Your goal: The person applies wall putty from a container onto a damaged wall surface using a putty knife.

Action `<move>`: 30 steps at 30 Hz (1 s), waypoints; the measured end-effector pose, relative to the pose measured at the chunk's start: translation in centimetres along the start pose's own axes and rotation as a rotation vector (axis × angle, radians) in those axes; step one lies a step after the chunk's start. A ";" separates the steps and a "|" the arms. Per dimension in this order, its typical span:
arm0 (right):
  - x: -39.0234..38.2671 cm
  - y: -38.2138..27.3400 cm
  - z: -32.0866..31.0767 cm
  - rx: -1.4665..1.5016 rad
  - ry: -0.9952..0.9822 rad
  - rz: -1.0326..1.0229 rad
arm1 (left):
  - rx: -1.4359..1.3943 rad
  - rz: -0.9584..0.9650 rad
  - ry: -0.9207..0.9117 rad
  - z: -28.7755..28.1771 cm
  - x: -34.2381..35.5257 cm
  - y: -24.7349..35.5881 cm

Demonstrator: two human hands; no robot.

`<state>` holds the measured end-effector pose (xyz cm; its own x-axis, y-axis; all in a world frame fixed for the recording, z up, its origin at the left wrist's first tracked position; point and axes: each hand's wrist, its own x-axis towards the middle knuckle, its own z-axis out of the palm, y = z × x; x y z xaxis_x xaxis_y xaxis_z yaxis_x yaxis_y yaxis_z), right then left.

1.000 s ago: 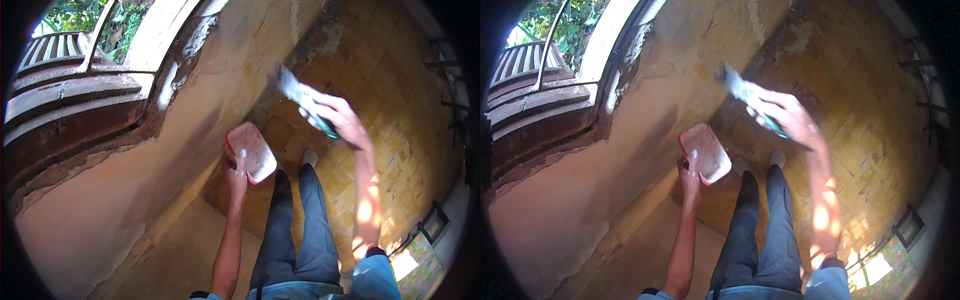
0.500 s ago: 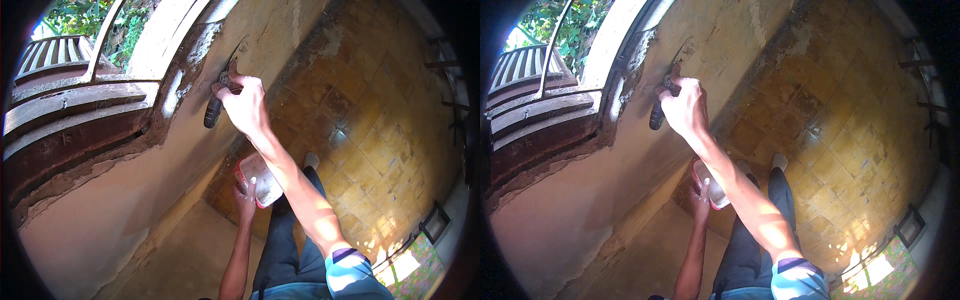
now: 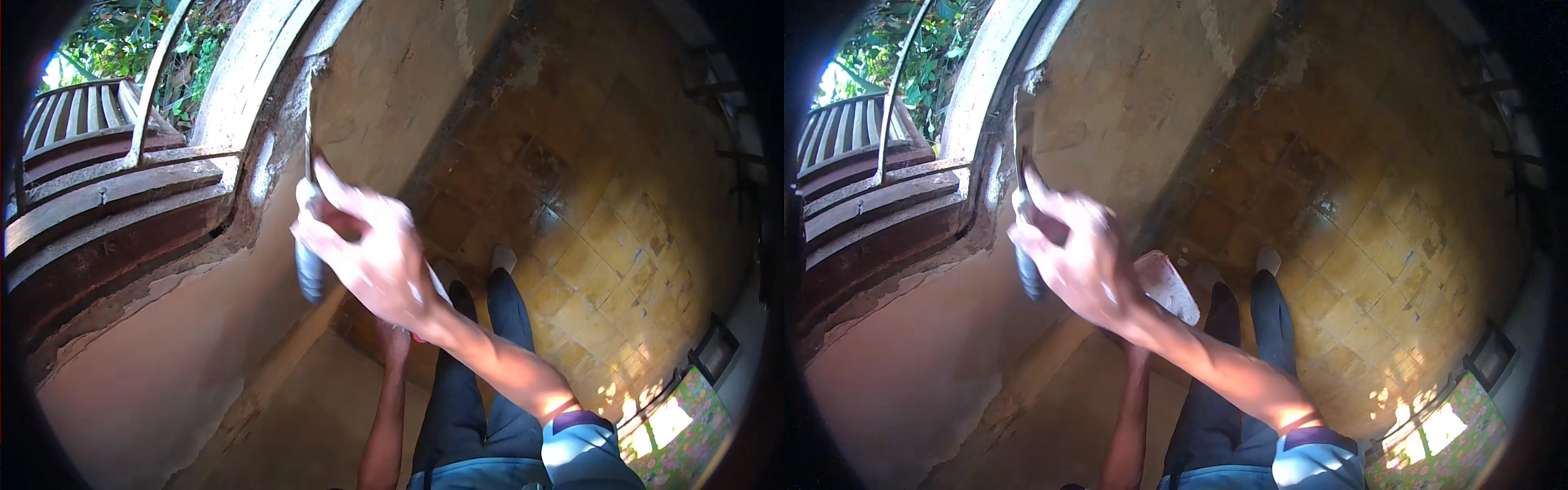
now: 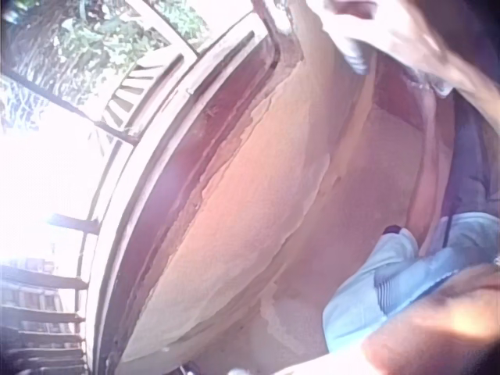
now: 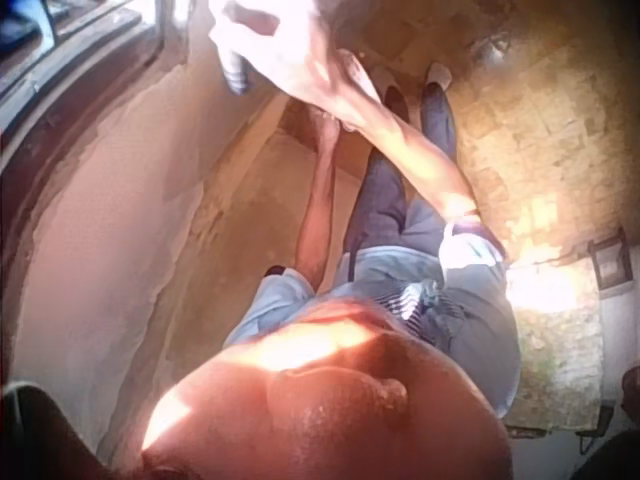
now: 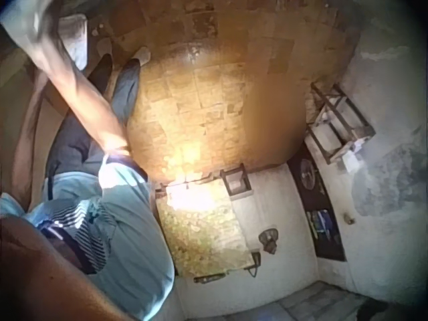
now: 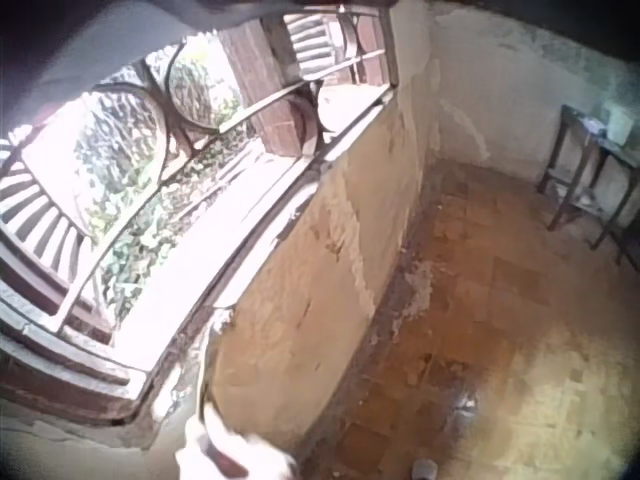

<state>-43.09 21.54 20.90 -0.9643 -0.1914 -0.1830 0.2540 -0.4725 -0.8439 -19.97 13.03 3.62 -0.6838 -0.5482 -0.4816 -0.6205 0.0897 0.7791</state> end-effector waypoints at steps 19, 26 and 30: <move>-13.4 -1.5 -14.5 -0.347 0.071 0.327 | -0.290 0.069 0.058 7.2 4.9 16.0; -13.9 -0.5 -13.8 -1.265 -0.006 -0.155 | -0.414 0.144 0.092 7.3 5.9 17.5; -15.9 -2.1 -15.3 -1.250 -0.067 0.035 | -0.306 0.214 0.148 6.6 6.3 16.8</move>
<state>-29.42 38.75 17.92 -0.9435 -0.2480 -0.2200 -0.0008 0.6654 -0.7465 -37.18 16.60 11.01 -0.7088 -0.6596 -0.2502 -0.3122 -0.0247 0.9497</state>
